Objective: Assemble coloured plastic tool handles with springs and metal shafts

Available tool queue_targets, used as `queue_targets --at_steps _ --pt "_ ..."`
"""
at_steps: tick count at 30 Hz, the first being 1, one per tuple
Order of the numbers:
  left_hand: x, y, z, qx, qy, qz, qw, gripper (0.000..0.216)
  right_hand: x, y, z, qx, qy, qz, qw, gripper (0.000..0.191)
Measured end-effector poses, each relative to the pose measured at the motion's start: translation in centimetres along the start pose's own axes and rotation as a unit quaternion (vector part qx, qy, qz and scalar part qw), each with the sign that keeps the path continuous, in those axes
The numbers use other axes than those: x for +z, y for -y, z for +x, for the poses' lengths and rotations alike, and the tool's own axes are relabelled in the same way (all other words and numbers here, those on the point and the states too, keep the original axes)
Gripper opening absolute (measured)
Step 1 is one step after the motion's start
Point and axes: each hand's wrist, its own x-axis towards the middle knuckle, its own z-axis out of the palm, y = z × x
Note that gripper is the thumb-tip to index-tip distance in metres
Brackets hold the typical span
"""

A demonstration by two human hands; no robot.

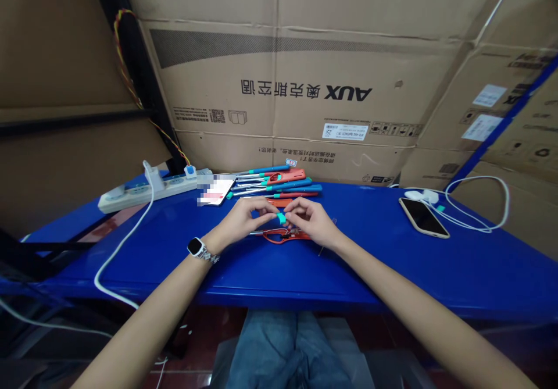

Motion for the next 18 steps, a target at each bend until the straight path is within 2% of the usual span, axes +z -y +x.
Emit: queue_targets --at_steps 2,4,6,8,11,13,18 --pt "-0.3 -0.1 -0.3 -0.011 0.02 0.001 1.0 0.02 -0.2 0.3 -0.3 -0.028 0.009 -0.099 0.995 0.017" --pt "-0.6 0.0 -0.8 -0.019 0.043 0.001 0.999 0.019 -0.7 0.7 -0.7 -0.078 0.016 -0.22 0.972 0.008" --pt "-0.6 0.1 -1.3 -0.018 0.061 0.008 0.998 0.018 -1.1 1.2 -1.2 -0.126 0.04 -0.317 0.939 0.01" --pt "-0.5 0.2 -1.7 -0.019 0.077 0.02 0.997 0.017 -1.4 1.5 -1.7 -0.149 0.08 -0.371 0.913 0.015" --pt "-0.2 0.2 -2.0 -0.028 0.09 0.037 0.995 0.018 -1.5 1.6 -2.3 -0.152 0.124 -0.407 0.892 0.021" --pt "0.0 0.1 -2.0 -0.028 0.09 0.053 0.994 0.018 -1.5 1.4 -2.4 -0.152 0.134 -0.411 0.889 0.022" --pt "0.2 0.1 -1.9 -0.014 0.104 0.094 0.99 0.016 -1.4 0.8 -2.5 -0.14 0.131 -0.371 0.909 0.018"
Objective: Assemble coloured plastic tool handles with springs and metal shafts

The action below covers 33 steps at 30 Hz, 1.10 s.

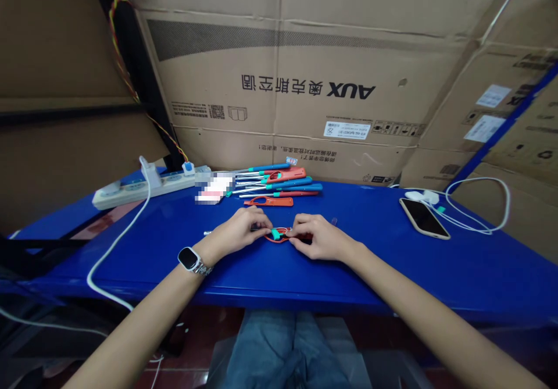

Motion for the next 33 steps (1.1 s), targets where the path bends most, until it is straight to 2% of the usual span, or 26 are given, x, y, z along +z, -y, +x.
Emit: queue_targets --at_steps 15,20,25,29,33 --pt "0.9 -0.4 0.2 -0.028 -0.034 -0.027 0.999 0.017 0.2 -0.5 0.1 0.02 -0.003 0.066 0.998 0.013" --pt "1.2 -0.2 0.2 -0.033 -0.056 -0.053 0.996 0.018 0.3 0.4 0.6 0.076 -0.008 0.049 0.996 0.006" --pt "1.6 0.1 0.2 -0.019 -0.038 -0.045 0.998 0.019 1.4 2.1 1.6 0.137 -0.064 -0.034 0.988 0.021" --pt "1.2 0.0 0.0 0.002 -0.037 -0.026 0.999 0.015 2.5 2.3 1.9 0.149 -0.069 -0.062 0.985 0.008" --pt "0.4 -0.6 -0.6 0.063 -0.029 0.007 0.998 0.015 2.9 2.1 1.8 0.152 -0.074 -0.071 0.983 0.001"
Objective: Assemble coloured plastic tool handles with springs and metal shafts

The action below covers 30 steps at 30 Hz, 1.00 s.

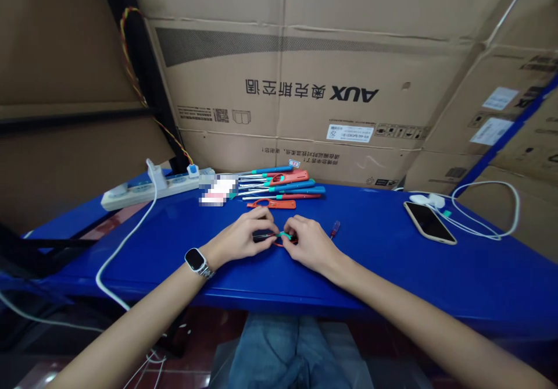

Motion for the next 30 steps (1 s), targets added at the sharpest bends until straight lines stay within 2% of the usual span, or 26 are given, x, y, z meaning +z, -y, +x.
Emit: queue_targets --at_steps 5,18,22,25,27,30 --pt "0.1 0.1 -0.3 0.028 0.06 0.034 0.997 0.024 -0.1 0.0 0.0 -0.003 0.016 -0.026 1.0 0.004" --pt "0.6 0.7 -0.3 0.038 0.058 0.056 0.996 0.03 -0.8 1.0 0.6 0.017 0.058 -0.12 0.991 0.002" --pt "0.5 0.8 -0.3 0.034 0.059 0.055 0.996 0.033 -1.3 1.1 0.9 -0.004 0.081 -0.149 0.986 0.004" --pt "0.5 0.9 -0.3 0.032 0.06 0.06 0.996 0.033 -1.7 0.9 0.7 -0.048 0.095 -0.145 0.984 0.011" --pt "0.5 1.0 -0.3 0.033 0.06 0.06 0.996 0.032 -1.9 0.7 0.1 -0.074 0.093 -0.142 0.983 0.016" --pt "0.4 0.9 -0.3 0.031 0.062 0.058 0.996 0.026 -2.0 0.3 -1.1 -0.075 0.083 -0.116 0.987 0.018"
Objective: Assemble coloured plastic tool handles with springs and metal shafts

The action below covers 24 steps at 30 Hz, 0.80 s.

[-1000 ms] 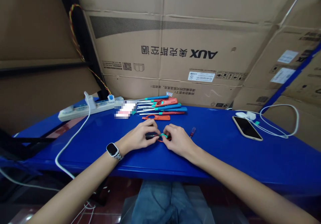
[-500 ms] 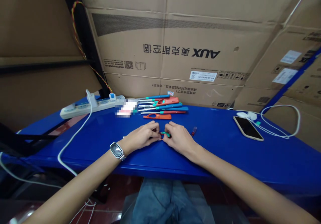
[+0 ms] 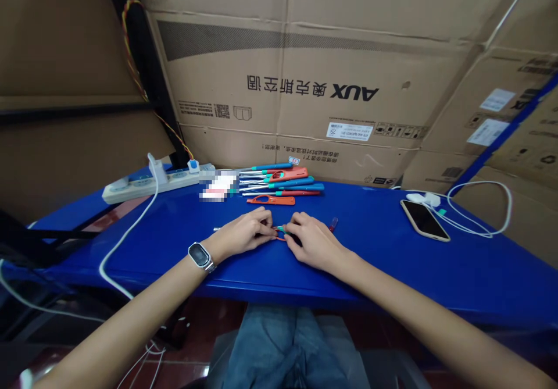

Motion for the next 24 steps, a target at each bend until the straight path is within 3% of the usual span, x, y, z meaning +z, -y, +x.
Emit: queue_targets --at_steps 4,8,13,16,20,24 --pt "-0.5 -0.8 0.0 -0.025 -0.013 -0.004 1.0 0.021 -0.2 -0.5 -0.2 0.025 -0.019 0.111 0.993 0.025" --pt "-1.0 -1.0 -0.1 -0.046 -0.056 -0.019 0.997 0.025 -1.1 -2.3 3.3 0.04 -0.071 0.126 0.989 0.021" --pt "-1.1 0.2 -0.4 -0.076 -0.11 -0.015 0.991 0.019 -0.3 -4.5 9.4 -0.006 -0.001 0.022 1.0 0.026" --pt "-0.9 0.7 -0.5 -0.085 -0.124 -0.011 0.989 0.018 0.6 -4.9 11.1 -0.015 0.043 -0.018 0.999 0.02" --pt "-0.9 0.7 -0.4 -0.079 -0.14 -0.01 0.987 0.018 0.5 -5.3 9.9 -0.027 0.017 -0.017 0.999 0.024" --pt "-1.1 0.0 -0.2 -0.084 -0.193 0.01 0.977 0.019 -1.2 -6.0 6.7 -0.012 -0.037 0.112 0.993 0.041"
